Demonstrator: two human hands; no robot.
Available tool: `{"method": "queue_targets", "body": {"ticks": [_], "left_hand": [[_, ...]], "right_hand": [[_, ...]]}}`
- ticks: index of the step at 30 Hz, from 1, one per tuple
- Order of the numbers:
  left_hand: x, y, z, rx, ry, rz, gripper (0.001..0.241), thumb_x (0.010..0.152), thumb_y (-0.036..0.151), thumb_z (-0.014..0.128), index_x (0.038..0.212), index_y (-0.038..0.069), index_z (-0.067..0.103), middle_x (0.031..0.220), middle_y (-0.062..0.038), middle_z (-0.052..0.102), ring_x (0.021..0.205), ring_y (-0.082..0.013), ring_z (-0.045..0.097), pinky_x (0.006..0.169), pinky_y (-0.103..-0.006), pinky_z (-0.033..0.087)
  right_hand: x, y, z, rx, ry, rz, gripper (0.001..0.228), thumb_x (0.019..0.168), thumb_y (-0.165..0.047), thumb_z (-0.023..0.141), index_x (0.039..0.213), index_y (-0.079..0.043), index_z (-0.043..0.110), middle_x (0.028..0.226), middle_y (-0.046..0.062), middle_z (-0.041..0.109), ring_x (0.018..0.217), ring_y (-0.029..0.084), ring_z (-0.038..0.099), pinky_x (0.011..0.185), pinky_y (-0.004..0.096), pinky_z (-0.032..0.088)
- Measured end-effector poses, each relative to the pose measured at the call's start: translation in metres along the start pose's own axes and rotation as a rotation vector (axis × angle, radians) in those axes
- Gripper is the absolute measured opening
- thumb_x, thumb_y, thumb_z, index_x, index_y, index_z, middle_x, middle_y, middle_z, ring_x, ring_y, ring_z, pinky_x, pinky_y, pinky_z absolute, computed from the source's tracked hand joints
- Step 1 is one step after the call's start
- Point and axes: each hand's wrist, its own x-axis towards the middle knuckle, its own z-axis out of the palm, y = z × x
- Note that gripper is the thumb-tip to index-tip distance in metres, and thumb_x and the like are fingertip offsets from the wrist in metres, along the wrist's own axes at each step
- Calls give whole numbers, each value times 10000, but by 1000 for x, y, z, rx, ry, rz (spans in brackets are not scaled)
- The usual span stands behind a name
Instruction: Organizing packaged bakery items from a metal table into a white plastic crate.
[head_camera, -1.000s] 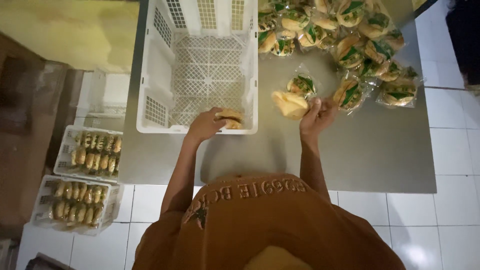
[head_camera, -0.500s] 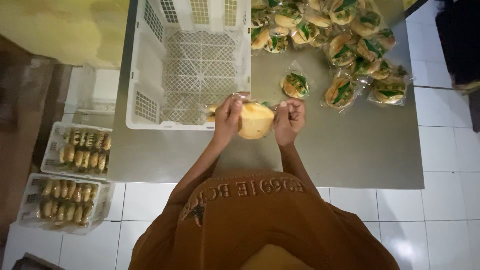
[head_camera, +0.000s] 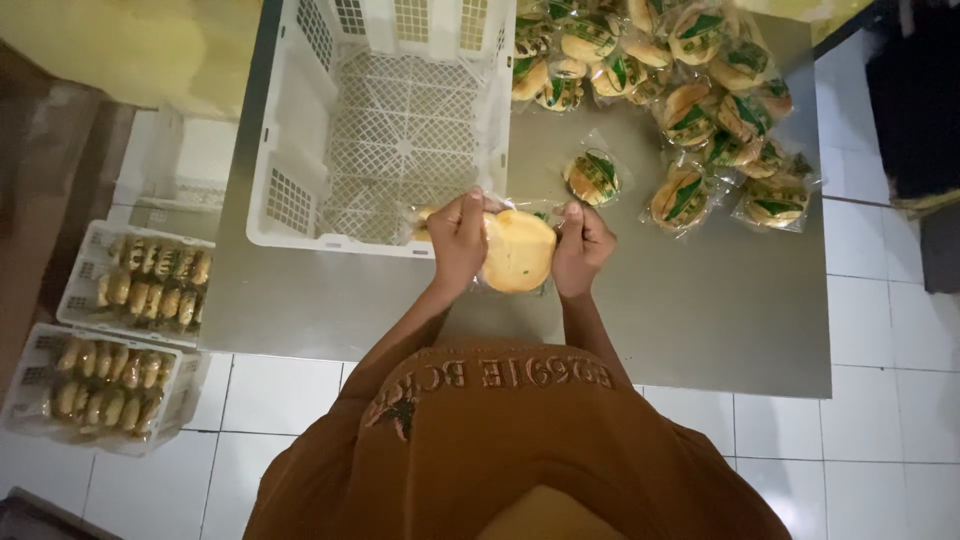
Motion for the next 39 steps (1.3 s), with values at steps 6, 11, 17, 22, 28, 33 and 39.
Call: {"method": "queue_targets", "body": {"ticks": [6,11,17,22,28,33,39], "left_hand": [[7,-13,-8,-58,25,-31,403,1103,208,489,853,-8,720,563,44,478,486,-23,365,470,-254,321],[20,-29,-24,-102,172,-62,381,1078,207,487,825,-9,672,524,52,443,411,-47,365,379,-273,311],[23,-26,-37,-249,164,-13,415,1191,287,498,983,-25,677,751,-9,553,650,-67,480,573,-256,418],[4,-15,-44,-179,-524,-5,733,906,110,724,1488,-15,297,1306,-161,580,1190,-266,627,948,-399,620],[5,-8,-87,-340,-659,-311,677,927,-17,684,1510,36,343,1274,-144,648,1078,-257,691,862,-458,671],[11,10,-113,-192,-765,-409,615,937,-10,670,1473,35,372,1031,-139,713,839,-270,761,681,-404,651],[14,16,-131,-135,-755,-440,552,946,7,652,1435,16,397,1007,-127,715,692,-251,731,568,-375,628]], "right_hand": [[8,8,0,76,-141,119,334,1111,-224,562,886,4,657,680,-20,553,592,51,471,531,243,392],[-4,19,2,79,-396,170,390,1143,-313,477,902,-35,608,747,-7,580,616,67,537,525,253,444],[-36,42,21,24,-213,260,424,1114,-352,445,843,-67,605,612,-23,519,497,58,446,451,242,367],[-32,25,33,258,67,208,387,1131,-298,468,845,-68,589,706,-29,571,603,38,474,528,232,388],[-38,41,37,31,-22,-19,321,1108,-173,528,815,-57,593,695,-31,591,608,43,537,526,227,467],[-44,1,45,-140,-75,-260,255,1083,-111,554,885,23,642,701,35,631,618,90,590,559,249,484],[-47,22,53,-248,-101,-328,276,1087,-125,564,858,19,619,643,53,583,557,99,557,530,254,449]]}}
